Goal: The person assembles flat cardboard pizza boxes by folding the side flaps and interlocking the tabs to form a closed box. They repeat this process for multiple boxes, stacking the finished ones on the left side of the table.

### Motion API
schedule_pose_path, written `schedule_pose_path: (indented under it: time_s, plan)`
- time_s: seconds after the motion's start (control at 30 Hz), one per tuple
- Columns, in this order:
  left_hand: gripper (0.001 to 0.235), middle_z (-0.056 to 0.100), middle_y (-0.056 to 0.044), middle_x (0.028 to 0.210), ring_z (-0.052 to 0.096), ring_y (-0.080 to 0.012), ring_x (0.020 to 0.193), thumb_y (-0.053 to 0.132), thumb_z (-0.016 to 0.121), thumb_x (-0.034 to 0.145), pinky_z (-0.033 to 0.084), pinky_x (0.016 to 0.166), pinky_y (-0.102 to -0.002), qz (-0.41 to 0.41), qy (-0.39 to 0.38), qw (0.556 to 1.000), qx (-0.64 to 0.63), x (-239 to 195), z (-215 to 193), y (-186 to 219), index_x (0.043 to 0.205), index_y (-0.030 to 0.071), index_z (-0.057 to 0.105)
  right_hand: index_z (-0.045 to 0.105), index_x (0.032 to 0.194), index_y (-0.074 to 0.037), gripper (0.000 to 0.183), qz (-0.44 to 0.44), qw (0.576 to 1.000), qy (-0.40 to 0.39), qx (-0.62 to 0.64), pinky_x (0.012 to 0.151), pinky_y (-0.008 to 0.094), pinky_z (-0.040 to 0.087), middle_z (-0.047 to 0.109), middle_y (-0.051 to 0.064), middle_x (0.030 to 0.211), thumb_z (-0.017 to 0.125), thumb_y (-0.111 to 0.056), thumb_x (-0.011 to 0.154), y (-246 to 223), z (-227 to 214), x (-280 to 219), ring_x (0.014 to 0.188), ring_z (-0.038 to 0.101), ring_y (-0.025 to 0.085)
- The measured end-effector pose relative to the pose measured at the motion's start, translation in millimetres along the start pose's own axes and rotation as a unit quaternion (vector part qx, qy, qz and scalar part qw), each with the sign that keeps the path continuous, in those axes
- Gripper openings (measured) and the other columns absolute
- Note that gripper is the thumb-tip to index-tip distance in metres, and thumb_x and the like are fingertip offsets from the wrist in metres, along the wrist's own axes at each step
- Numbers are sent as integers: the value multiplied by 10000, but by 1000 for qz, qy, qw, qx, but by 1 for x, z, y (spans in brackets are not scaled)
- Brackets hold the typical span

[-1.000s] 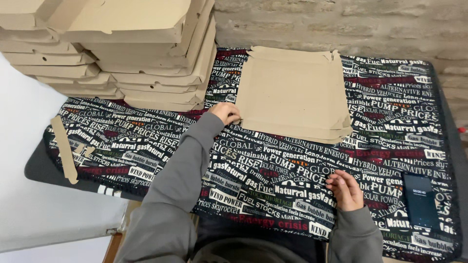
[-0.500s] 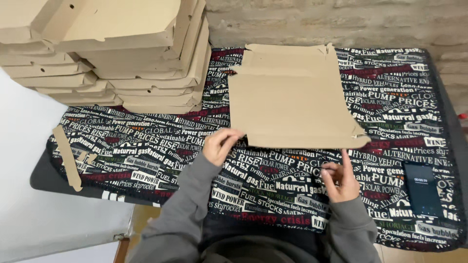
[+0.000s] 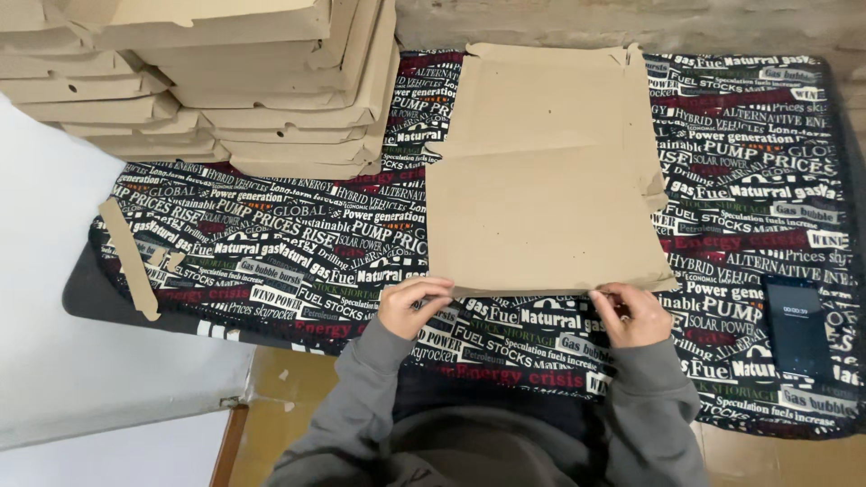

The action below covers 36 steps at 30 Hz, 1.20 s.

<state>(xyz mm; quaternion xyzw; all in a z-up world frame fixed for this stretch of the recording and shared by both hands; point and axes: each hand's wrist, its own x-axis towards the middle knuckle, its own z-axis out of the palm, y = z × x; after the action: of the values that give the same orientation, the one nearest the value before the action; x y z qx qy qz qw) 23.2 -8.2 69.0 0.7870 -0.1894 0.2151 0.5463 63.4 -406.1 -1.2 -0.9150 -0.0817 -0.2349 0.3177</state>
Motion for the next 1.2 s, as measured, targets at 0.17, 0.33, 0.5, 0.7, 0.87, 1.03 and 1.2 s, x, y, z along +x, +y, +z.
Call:
schedule_pose_path:
  time_s: [0.17, 0.33, 0.5, 0.7, 0.87, 1.03, 1.2]
  plan:
    - [83, 823, -40, 1057, 777, -259, 842, 128, 886, 844, 648, 712, -353, 10, 2, 999, 47, 5, 16, -10, 911, 145, 840, 797, 961, -215, 136, -17, 999, -18, 22, 743, 431, 579, 712, 35, 700, 849, -333, 915, -19, -8, -2, 755, 707, 314]
    - [71, 813, -34, 1079, 769, -287, 845, 150, 893, 826, 648, 710, -378, 21, -41, 998, 48, -2, 29, -23, 873, 167, 842, 785, 964, -245, 150, -16, 999, -22, 16, 758, 410, 581, 706, -1, 692, 834, -375, 909, -10, 1, -12, 758, 708, 293]
    - [325, 746, -71, 1240, 738, -318, 1017, 193, 873, 847, 632, 849, -429, 30, -97, 985, 137, -10, 31, -29, 1156, 146, 784, 774, 968, -217, 150, -12, 999, -37, 14, 739, 439, 590, 718, 19, 686, 829, -339, 902, -36, -7, -16, 758, 719, 309]
    - [56, 720, -46, 1287, 709, -326, 930, 183, 779, 930, 624, 778, -428, 75, -121, 964, 225, -17, 18, -24, 983, 171, 796, 773, 1125, -233, 294, -12, 993, -88, 72, 789, 434, 587, 769, -5, 769, 831, -305, 846, -30, 2, -32, 805, 731, 272]
    - [42, 735, 58, 1281, 718, -245, 994, 286, 825, 887, 605, 866, -351, 48, -72, 954, 287, -29, -9, -38, 922, 266, 814, 747, 1283, -190, 398, 30, 993, -64, 96, 763, 428, 595, 766, 49, 761, 795, -257, 894, -20, -26, -39, 748, 737, 279]
    - [113, 687, 41, 1378, 695, -234, 1081, 299, 836, 888, 598, 918, -349, 19, -25, 922, 386, -38, -35, -42, 989, 261, 802, 682, 1367, -230, 421, 44, 994, -97, 38, 733, 431, 589, 752, 29, 805, 735, -219, 950, 12, -39, -42, 760, 729, 276]
    - [364, 613, -155, 1369, 614, -358, 1139, 280, 809, 903, 510, 1005, -503, 105, -51, 916, 383, -15, 13, 22, 1233, 157, 717, 647, 1387, -193, 451, -34, 980, -198, -2, 819, 474, 615, 740, 73, 1018, 710, -127, 945, -22, -56, -15, 936, 732, 338]
